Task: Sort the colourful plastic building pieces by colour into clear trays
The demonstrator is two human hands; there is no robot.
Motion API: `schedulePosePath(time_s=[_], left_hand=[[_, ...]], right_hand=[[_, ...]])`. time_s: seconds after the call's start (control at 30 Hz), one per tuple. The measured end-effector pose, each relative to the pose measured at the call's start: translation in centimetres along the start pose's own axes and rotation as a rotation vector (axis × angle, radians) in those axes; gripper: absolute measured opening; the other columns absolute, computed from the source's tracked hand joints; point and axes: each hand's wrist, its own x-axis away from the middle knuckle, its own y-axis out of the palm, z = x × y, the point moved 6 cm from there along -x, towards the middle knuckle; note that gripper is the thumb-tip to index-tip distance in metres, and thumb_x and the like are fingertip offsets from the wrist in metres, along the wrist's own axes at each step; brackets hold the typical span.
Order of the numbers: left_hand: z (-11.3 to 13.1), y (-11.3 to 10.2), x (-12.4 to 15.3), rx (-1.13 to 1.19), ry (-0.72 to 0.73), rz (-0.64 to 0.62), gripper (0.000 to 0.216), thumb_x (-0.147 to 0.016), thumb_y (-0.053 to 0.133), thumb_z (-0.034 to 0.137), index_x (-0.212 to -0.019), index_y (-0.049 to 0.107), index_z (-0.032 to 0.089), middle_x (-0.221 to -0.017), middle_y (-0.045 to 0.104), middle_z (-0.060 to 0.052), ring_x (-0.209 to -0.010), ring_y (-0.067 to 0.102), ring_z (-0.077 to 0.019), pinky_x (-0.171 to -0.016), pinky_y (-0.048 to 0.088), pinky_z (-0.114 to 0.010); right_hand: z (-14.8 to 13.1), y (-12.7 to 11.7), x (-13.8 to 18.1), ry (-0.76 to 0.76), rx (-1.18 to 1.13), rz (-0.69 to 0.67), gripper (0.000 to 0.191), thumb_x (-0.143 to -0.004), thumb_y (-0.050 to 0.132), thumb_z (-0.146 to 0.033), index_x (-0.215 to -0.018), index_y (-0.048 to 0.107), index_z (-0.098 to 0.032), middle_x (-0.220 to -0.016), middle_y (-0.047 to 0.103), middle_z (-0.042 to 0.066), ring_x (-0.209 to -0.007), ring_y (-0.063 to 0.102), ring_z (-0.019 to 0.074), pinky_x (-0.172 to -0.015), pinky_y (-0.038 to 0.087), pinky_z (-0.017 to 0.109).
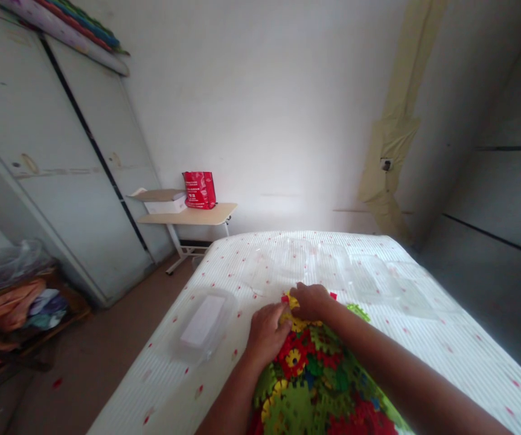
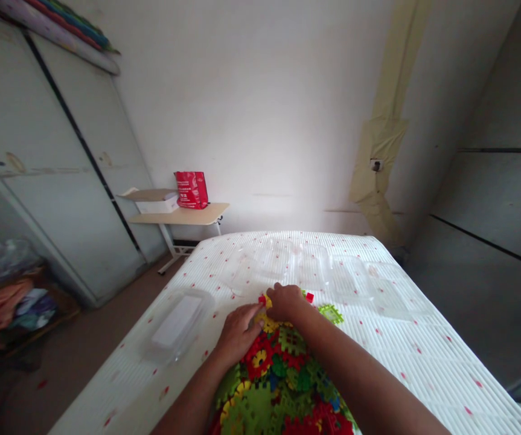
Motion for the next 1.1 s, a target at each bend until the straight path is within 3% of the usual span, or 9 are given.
schedulePosePath(time_s=[0.13,0.23,0.33,0.47,0.6,0.73,0.87,1.0,1.1], left_hand=[[0.7,0.7,0.3,0.257,0.026,-0.112,0.047,-0.081,0.047,0.04,-0.122,0.055,0.019,-0.122,0.059,-0.008,-0.114,0.051,-0.0224,-0.099,0.035,-0.033],[1.8,1.0,0.5,0.432,0.005,-0.196,0.055,-0.08,0.048,0.046,-0.129,0.048,0.021,-0.128,0.055,-0.007,-0.117,0.049,-0.0222,-0.099,0.035,-0.032],[3.0,1.2,0.6,0.58,-0.047,-0.274,0.054,-0.08,0.05,0.044,-0.129,0.046,0.021,-0.119,0.058,-0.007,-0.109,0.053,-0.0209,-0.094,0.039,-0.031],[4.6,1.1,0.7,0.718,-0.048,-0.343,0.051,-0.079,0.053,0.036,-0.126,0.049,0.018,-0.11,0.06,-0.007,-0.101,0.056,-0.0199,-0.088,0.042,-0.031],[6.7,0.5,1.6,0.752,0.053,-0.433,0.047,-0.08,0.052,0.032,-0.126,0.049,0.02,-0.106,0.062,-0.006,-0.098,0.058,-0.0192,-0.085,0.044,-0.032],[8.6,-0.6,3.5,0.633,0.193,-0.494,0.038,-0.083,0.049,0.03,-0.119,0.056,0.023,-0.112,0.063,-0.005,-0.104,0.057,-0.0184,-0.091,0.041,-0.032],[9.1,-2.4,6.0,0.415,0.301,-0.415,0.031,-0.084,0.047,0.036,-0.108,0.064,0.025,-0.107,0.067,-0.004,-0.1,0.058,-0.0179,-0.098,0.036,-0.037],[8.2,-3.8,9.9,0.198,0.412,-0.295,0.038,-0.081,0.049,0.048,-0.113,0.06,0.031,-0.113,0.065,-0.003,-0.107,0.056,-0.0208,-0.11,0.016,-0.046],[6.8,-3.2,13.5,-0.014,0.548,-0.222,0.058,-0.073,0.053,0.059,-0.125,0.051,0.034,-0.128,0.056,-0.004,-0.119,0.047,-0.0261,-0.111,0.012,-0.049]], right_hand=[[1.2,-0.4,2.1,-0.063,-0.079,-0.091,0.034,-0.078,0.049,-0.042,-0.096,0.065,-0.018,-0.094,0.067,0.012,-0.082,0.063,0.0254,-0.068,0.047,0.034],[1.9,-0.7,4.2,-0.131,-0.169,-0.156,0.025,-0.081,0.048,-0.033,-0.087,0.066,-0.018,-0.086,0.068,0.006,-0.077,0.063,0.0176,-0.065,0.046,0.026],[2.0,-1.0,6.6,-0.235,-0.477,-0.189,0.022,-0.082,0.047,-0.027,-0.092,0.064,-0.016,-0.089,0.067,0.003,-0.08,0.061,0.0141,-0.069,0.047,0.024],[1.5,-2.0,10.2,-0.345,-0.909,-0.135,0.025,-0.081,0.052,-0.033,-0.096,0.061,-0.015,-0.089,0.065,0.003,-0.082,0.06,0.0139,-0.075,0.047,0.026],[0.8,-2.9,14.3,-0.338,-0.797,0.029,0.021,-0.084,0.049,-0.029,-0.093,0.064,-0.018,-0.09,0.066,0.004,-0.084,0.06,0.0148,-0.077,0.047,0.029],[0.1,-3.0,18.4,-0.373,-0.544,0.175,0.027,-0.085,0.048,-0.022,-0.109,0.06,-0.026,-0.107,0.065,0.004,-0.103,0.057,0.0177,-0.098,0.037,0.041],[0.8,-1.4,21.7,-0.338,-0.346,0.319,0.046,-0.084,0.051,-0.027,-0.13,0.045,-0.029,-0.127,0.055,0.008,-0.115,0.051,0.0222,-0.106,0.024,0.052],[1.5,1.5,24.7,-0.251,-0.302,0.395,0.06,-0.077,0.057,-0.047,-0.133,0.038,-0.04,-0.134,0.049,0.002,-0.12,0.047,0.0298,-0.102,0.032,0.055],[1.0,4.3,26.8,-0.282,-0.311,0.427,0.065,-0.077,0.053,-0.052,-0.136,0.028,-0.047,-0.138,0.043,-0.004,-0.123,0.043,0.0318,-0.101,0.034,0.058]])
